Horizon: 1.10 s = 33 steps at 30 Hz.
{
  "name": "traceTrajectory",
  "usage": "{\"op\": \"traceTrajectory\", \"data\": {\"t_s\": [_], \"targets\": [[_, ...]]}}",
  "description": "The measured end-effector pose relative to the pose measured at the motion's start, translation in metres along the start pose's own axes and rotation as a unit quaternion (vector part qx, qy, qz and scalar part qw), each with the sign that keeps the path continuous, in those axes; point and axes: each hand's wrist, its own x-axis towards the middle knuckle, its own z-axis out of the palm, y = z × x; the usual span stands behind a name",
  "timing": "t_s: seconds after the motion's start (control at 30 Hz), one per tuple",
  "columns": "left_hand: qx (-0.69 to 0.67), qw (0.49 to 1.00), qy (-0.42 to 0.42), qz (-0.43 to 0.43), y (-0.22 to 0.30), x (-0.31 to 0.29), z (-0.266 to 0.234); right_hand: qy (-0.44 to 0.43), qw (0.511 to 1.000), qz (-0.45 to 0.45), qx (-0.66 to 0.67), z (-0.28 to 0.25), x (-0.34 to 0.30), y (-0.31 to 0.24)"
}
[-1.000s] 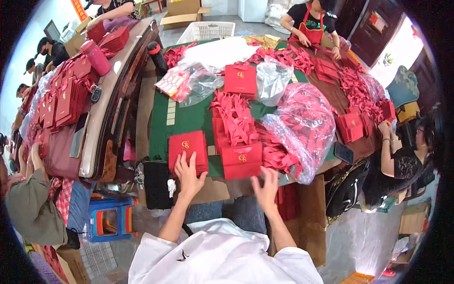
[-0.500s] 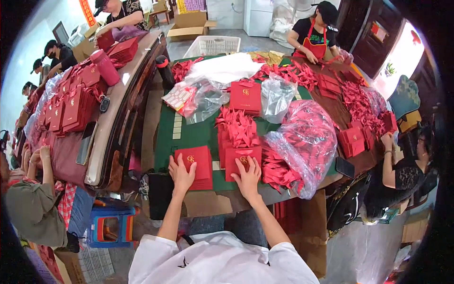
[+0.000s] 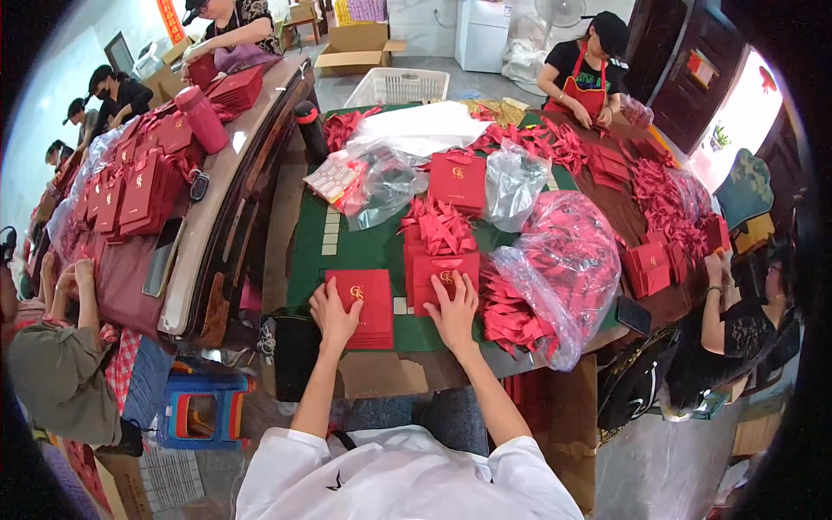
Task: The person ties decorative ribbons onto small red gift bags by hand.
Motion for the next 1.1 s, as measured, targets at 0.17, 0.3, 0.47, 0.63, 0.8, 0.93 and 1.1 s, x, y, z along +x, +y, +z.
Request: {"op": "traceTrajectory", "data": {"t_s": [0.17,0.3,0.47,0.63,0.8,0.93,1.1], "targets": [[-0.008,0.999,0.044,0.025,0.02,-0.004,-0.014,0.018,1.0,-0.016,0.008,-0.013,-0.012,-0.005],[-0.088,0.988,0.108,0.062,0.021,-0.005,-0.016,0.057,0.998,-0.027,0.022,-0.016,-0.028,-0.004],[-0.317,0.942,0.104,-0.024,0.009,-0.008,-0.015,0.091,0.994,-0.014,0.058,-0.027,-0.04,-0.01],[-0.49,0.865,0.098,-0.054,0.005,-0.027,-0.025,0.132,0.989,0.037,0.056,-0.05,-0.07,0.0],[-0.509,0.858,0.039,-0.064,0.021,-0.074,-0.025,0.151,0.976,0.158,-0.013,-0.077,-0.116,0.038],[-0.491,0.869,-0.038,-0.052,0.055,-0.116,-0.011,0.13,0.964,0.213,-0.092,-0.099,-0.127,0.042],[-0.493,0.867,-0.05,-0.046,0.07,-0.137,0.031,0.057,0.974,0.216,-0.044,-0.096,-0.139,0.055]]}}
